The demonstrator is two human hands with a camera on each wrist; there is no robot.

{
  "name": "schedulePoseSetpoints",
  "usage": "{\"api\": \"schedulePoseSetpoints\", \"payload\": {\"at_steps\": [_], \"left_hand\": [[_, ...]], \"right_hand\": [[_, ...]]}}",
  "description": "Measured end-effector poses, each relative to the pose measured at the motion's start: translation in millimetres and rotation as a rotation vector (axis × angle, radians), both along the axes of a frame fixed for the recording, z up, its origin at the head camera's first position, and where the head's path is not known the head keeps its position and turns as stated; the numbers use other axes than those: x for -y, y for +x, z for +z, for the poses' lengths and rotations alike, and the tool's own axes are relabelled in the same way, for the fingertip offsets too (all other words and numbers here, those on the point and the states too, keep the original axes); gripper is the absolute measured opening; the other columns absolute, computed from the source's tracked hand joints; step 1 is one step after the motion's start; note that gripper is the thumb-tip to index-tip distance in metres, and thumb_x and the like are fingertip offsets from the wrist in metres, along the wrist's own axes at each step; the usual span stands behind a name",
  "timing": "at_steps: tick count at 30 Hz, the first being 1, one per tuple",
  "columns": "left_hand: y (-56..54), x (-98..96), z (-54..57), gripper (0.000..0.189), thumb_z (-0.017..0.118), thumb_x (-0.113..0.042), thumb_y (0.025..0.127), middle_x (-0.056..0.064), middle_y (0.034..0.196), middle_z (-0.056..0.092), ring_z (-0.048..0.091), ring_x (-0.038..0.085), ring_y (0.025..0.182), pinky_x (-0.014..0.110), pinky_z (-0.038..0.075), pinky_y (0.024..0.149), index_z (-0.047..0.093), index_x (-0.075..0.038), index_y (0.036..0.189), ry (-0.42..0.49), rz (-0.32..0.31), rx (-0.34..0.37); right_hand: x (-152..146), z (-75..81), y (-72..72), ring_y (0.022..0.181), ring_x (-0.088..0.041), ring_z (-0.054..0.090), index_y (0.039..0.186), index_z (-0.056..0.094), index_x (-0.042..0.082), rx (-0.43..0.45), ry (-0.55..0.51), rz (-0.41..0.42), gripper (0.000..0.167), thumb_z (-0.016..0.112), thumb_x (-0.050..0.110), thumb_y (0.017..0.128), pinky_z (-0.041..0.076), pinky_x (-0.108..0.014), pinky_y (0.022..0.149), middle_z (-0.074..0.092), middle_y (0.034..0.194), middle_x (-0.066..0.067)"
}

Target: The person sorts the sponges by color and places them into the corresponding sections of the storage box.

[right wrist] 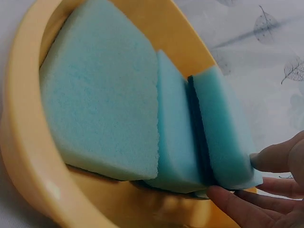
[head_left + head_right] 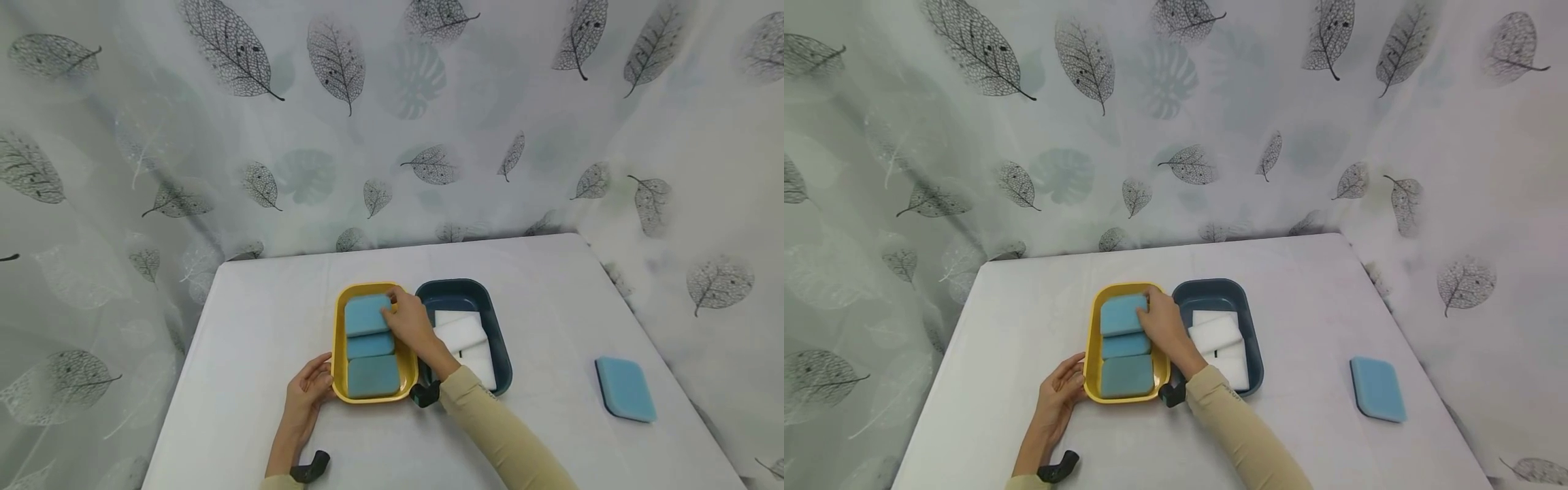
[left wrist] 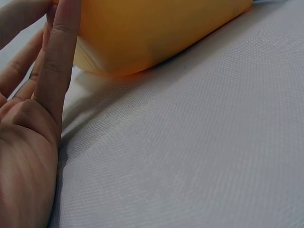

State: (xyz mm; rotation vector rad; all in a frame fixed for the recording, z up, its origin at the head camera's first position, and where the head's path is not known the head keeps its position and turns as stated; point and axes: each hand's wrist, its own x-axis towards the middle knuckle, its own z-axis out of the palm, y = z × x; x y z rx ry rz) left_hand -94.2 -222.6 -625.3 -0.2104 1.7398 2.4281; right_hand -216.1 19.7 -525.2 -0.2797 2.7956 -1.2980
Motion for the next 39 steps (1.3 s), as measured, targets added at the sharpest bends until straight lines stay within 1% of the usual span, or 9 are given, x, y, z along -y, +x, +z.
{"api": "schedulePoseSetpoints", "payload": {"at_steps": [5,10,12,17,20,23,29,34,39], "left_hand": [[0.9,1.0,0.7,0.051,0.063,0.000,0.100,0.000,0.115,0.064,0.068,0.007,0.097,0.022,0.063,0.075,0.048,0.000,0.149,0.009,0.005,0.001],[1.7,1.3,1.8,0.052,0.063,-0.001,0.100,0.000,0.115,0.064,0.068,0.007,0.096,0.022,0.063,0.076,0.048,0.000,0.149,0.010,0.012,0.008],[2.1,1.3,1.8,0.053,0.064,-0.002,0.100,0.000,0.115,0.064,0.068,0.007,0.096,0.022,0.063,0.076,0.047,0.000,0.150,0.004,0.013,0.014],[2.8,0.9,0.7,0.053,0.065,-0.003,0.100,0.002,0.117,0.064,0.068,0.007,0.097,0.023,0.063,0.077,0.047,-0.001,0.150,-0.015,0.003,0.018],[2.4,0.6,0.1,0.053,0.064,-0.004,0.100,0.002,0.117,0.064,0.068,0.007,0.097,0.024,0.064,0.077,0.047,-0.001,0.150,-0.018,-0.009,0.004],[2.0,0.6,0.1,0.053,0.063,-0.002,0.100,0.002,0.117,0.064,0.068,0.007,0.096,0.023,0.063,0.077,0.047,0.000,0.150,-0.003,-0.016,-0.009],[2.0,1.9,1.1,0.053,0.063,-0.002,0.100,0.000,0.115,0.064,0.068,0.007,0.096,0.023,0.063,0.076,0.046,0.001,0.150,0.012,-0.011,-0.009],[0.9,2.4,1.3,0.051,0.062,-0.001,0.100,0.000,0.115,0.065,0.068,0.007,0.095,0.023,0.063,0.075,0.048,0.000,0.149,0.007,-0.003,-0.008],[0.1,1.6,2.2,0.051,0.064,-0.002,0.099,0.000,0.115,0.065,0.068,0.007,0.094,0.023,0.063,0.076,0.049,-0.001,0.149,0.015,-0.005,-0.002]], "right_hand": [[3.9,-1.6,-0.6,0.087,-0.029,0.075,0.136,0.061,-0.002,0.006,0.053,0.010,0.039,0.067,0.016,0.102,0.064,-0.038,0.072,0.073,0.123,-0.022],[7.6,-3.1,0.1,0.090,-0.031,0.076,0.131,0.063,0.000,-0.015,0.093,0.000,0.033,0.065,0.016,0.103,0.065,-0.043,0.073,0.075,0.116,-0.019],[8.5,-3.7,1.5,0.090,-0.032,0.075,0.128,0.063,0.000,-0.042,0.133,0.004,0.030,0.064,0.017,0.104,0.064,-0.044,0.074,0.075,0.113,-0.019],[9.1,-2.3,5.8,0.082,-0.034,0.074,0.122,0.062,-0.001,-0.148,0.288,0.028,0.025,0.063,0.017,0.104,0.063,-0.044,0.069,0.072,0.106,-0.020],[7.9,0.7,8.0,0.078,-0.033,0.073,0.120,0.062,-0.001,-0.185,0.326,0.029,0.023,0.062,0.016,0.104,0.063,-0.043,0.066,0.071,0.104,-0.019],[5.4,3.7,9.6,0.081,-0.033,0.073,0.122,0.062,-0.001,-0.195,0.312,0.024,0.023,0.061,0.015,0.105,0.063,-0.042,0.067,0.071,0.107,-0.019],[-4.3,10.1,13.4,0.099,-0.034,0.074,0.135,0.063,0.002,-0.132,0.194,-0.033,0.034,0.063,0.015,0.104,0.064,-0.045,0.080,0.071,0.126,-0.019],[-19.4,13.7,17.6,0.100,-0.028,0.073,0.134,0.064,0.003,-0.095,0.104,-0.095,0.035,0.066,0.013,0.101,0.064,-0.041,0.079,0.072,0.124,-0.016],[-43.6,16.8,21.7,0.101,-0.025,0.073,0.135,0.063,0.005,-0.089,0.079,-0.154,0.035,0.066,0.015,0.102,0.063,-0.039,0.080,0.073,0.124,-0.013]]}}
